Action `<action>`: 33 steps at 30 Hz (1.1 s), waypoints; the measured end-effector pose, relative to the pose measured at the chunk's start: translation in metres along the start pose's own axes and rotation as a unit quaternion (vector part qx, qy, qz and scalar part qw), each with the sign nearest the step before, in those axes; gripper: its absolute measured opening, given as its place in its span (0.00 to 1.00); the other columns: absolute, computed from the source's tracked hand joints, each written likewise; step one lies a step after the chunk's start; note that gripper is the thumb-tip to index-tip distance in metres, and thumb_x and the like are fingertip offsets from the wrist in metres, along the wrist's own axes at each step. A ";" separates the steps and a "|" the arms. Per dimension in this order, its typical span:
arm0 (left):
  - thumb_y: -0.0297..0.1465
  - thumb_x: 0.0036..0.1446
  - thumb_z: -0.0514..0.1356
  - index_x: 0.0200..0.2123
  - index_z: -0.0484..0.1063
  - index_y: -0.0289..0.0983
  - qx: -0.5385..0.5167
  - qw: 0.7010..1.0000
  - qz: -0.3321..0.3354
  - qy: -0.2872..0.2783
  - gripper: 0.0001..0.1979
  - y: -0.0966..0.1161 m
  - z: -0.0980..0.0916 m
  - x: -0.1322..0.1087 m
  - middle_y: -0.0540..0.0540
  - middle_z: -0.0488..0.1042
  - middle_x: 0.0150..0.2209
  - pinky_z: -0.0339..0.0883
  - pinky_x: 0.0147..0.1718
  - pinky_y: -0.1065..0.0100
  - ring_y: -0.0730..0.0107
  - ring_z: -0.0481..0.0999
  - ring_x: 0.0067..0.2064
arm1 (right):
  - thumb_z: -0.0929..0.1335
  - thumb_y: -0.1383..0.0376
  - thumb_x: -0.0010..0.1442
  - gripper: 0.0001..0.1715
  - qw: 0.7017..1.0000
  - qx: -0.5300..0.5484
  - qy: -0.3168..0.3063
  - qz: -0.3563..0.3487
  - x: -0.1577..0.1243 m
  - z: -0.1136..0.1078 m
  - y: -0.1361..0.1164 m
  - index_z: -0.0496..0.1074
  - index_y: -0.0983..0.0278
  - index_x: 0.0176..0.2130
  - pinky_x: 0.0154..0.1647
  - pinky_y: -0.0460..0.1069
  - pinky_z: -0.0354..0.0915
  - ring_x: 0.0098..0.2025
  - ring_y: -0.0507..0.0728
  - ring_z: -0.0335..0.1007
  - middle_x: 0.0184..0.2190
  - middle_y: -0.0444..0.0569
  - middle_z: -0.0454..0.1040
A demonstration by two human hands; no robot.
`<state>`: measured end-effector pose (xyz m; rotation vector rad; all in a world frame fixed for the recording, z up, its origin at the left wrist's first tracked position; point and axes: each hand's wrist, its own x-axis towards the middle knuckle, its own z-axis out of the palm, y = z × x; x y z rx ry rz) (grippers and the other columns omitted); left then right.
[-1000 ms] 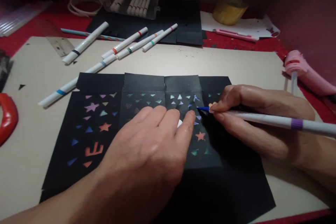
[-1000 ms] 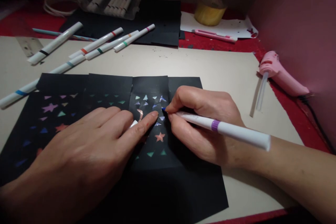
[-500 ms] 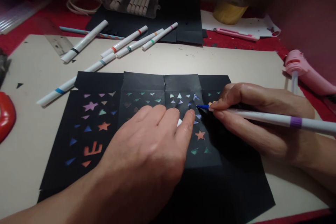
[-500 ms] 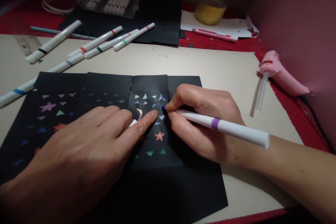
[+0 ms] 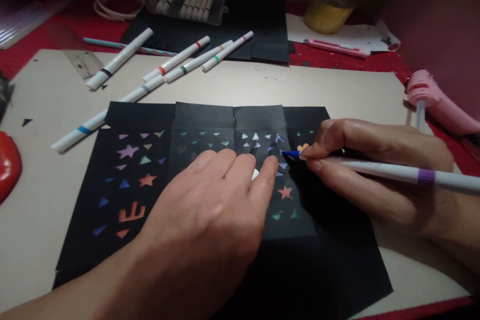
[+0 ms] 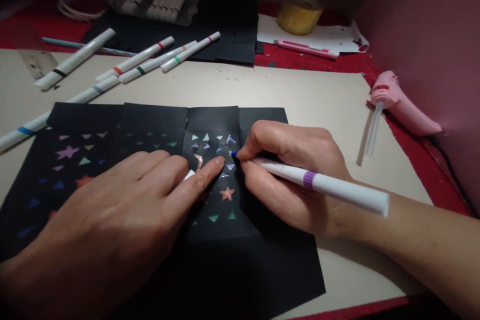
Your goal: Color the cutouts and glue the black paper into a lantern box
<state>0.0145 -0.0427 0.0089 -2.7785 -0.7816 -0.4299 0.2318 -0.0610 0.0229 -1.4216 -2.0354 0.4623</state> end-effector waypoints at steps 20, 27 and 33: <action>0.18 0.61 0.49 0.49 0.80 0.28 -0.030 0.999 0.001 0.011 0.22 -0.003 0.000 0.001 0.45 0.72 0.25 0.66 0.24 0.60 0.59 0.71 0.25 | 0.69 0.67 0.59 0.04 1.000 0.004 -0.002 0.025 0.003 -0.001 -0.004 0.73 0.60 0.31 0.20 0.45 0.58 0.20 0.49 0.65 0.24 0.42 0.76; 0.18 0.61 0.49 0.50 0.79 0.28 -0.013 1.000 -0.002 0.002 0.22 -0.002 0.000 0.000 0.45 0.72 0.26 0.65 0.24 0.61 0.60 0.71 0.25 | 0.69 0.70 0.57 0.06 1.000 0.013 -0.004 0.024 0.003 -0.003 -0.003 0.72 0.60 0.29 0.22 0.46 0.60 0.20 0.49 0.65 0.23 0.41 0.76; 0.18 0.61 0.50 0.50 0.79 0.28 -0.024 1.000 -0.004 0.009 0.21 -0.001 0.001 0.000 0.45 0.72 0.26 0.67 0.25 0.60 0.59 0.72 0.25 | 0.69 0.68 0.57 0.06 0.999 0.018 0.000 0.040 0.001 -0.004 -0.004 0.71 0.60 0.28 0.21 0.46 0.59 0.19 0.49 0.62 0.22 0.41 0.74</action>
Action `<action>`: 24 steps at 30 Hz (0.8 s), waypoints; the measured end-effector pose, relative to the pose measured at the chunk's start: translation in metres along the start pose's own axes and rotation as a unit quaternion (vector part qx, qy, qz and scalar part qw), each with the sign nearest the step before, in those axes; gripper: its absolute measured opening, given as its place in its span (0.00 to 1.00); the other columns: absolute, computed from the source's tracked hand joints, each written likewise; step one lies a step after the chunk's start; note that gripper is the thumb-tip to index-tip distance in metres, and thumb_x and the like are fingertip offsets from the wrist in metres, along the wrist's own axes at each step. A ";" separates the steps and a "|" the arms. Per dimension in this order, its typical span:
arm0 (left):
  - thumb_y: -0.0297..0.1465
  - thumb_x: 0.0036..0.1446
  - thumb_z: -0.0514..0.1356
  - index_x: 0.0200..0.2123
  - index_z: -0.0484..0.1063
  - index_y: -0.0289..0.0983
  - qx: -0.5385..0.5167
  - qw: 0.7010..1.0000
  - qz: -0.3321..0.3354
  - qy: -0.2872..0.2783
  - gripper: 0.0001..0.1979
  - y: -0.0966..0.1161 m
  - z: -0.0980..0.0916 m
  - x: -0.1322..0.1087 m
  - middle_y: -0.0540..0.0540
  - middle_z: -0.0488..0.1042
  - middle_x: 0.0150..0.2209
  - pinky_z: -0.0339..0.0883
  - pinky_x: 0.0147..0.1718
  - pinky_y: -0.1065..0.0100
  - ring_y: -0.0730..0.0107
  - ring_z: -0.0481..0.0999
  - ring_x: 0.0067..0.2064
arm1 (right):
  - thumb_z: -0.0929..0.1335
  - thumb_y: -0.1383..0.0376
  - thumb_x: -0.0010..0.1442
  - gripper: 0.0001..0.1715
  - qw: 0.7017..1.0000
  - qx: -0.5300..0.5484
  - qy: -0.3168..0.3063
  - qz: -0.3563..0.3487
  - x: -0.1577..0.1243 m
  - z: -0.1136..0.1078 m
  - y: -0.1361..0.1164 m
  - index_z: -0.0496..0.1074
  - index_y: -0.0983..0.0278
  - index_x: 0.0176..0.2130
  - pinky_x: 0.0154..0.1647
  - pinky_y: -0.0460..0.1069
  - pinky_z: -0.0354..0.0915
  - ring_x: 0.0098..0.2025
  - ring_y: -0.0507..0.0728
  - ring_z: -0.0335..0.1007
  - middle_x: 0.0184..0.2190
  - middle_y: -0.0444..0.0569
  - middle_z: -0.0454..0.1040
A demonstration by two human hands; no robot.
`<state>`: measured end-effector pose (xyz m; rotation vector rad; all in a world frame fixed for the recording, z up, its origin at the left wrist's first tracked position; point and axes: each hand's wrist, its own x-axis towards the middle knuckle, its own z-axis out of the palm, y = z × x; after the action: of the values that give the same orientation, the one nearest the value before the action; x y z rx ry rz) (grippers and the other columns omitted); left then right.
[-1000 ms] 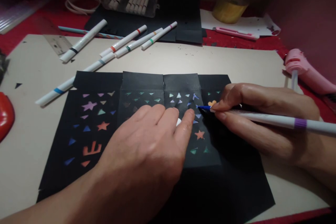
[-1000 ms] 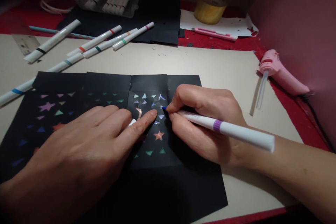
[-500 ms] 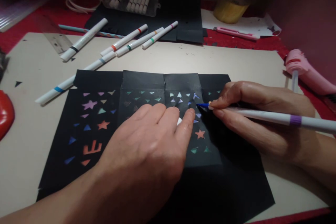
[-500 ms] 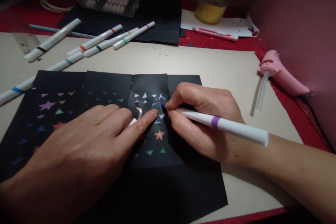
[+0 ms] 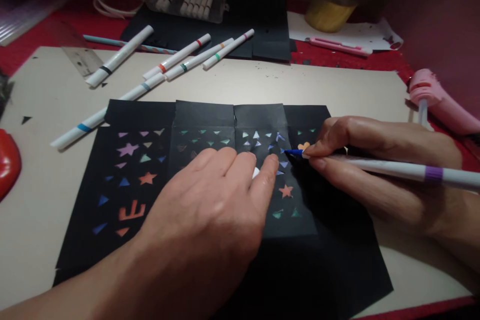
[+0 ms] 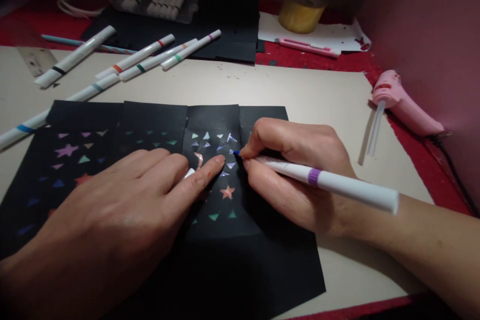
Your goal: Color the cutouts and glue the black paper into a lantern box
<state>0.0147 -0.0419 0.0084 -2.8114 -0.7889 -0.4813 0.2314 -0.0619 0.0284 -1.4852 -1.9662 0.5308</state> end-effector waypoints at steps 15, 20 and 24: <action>0.18 0.60 0.50 0.50 0.79 0.28 -0.010 1.000 0.011 -0.001 0.21 -0.002 0.000 0.000 0.45 0.71 0.25 0.66 0.24 0.60 0.59 0.71 0.25 | 0.71 0.67 0.55 0.03 0.998 0.005 0.055 0.036 -0.002 -0.001 -0.002 0.74 0.58 0.30 0.21 0.47 0.60 0.24 0.52 0.71 0.25 0.42 0.77; 0.21 0.61 0.53 0.53 0.75 0.25 -0.014 1.000 0.011 -0.004 0.20 -0.005 -0.003 -0.001 0.44 0.71 0.27 0.65 0.24 0.59 0.58 0.70 0.25 | 0.72 0.67 0.54 0.04 0.989 0.026 0.128 0.071 -0.005 -0.001 -0.007 0.75 0.58 0.29 0.25 0.51 0.60 0.29 0.54 0.72 0.27 0.43 0.77; 0.22 0.63 0.53 0.53 0.72 0.22 -0.002 1.000 0.009 0.015 0.17 -0.008 -0.002 -0.002 0.41 0.75 0.30 0.68 0.28 0.57 0.55 0.74 0.29 | 0.74 0.67 0.53 0.05 0.980 0.047 0.172 0.093 -0.007 0.001 -0.011 0.76 0.56 0.29 0.24 0.53 0.59 0.30 0.56 0.73 0.27 0.43 0.77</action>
<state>0.0078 -0.0366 0.0102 -2.8048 -0.7580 -0.5210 0.2246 -0.0715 0.0330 -1.5904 -1.5264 0.4073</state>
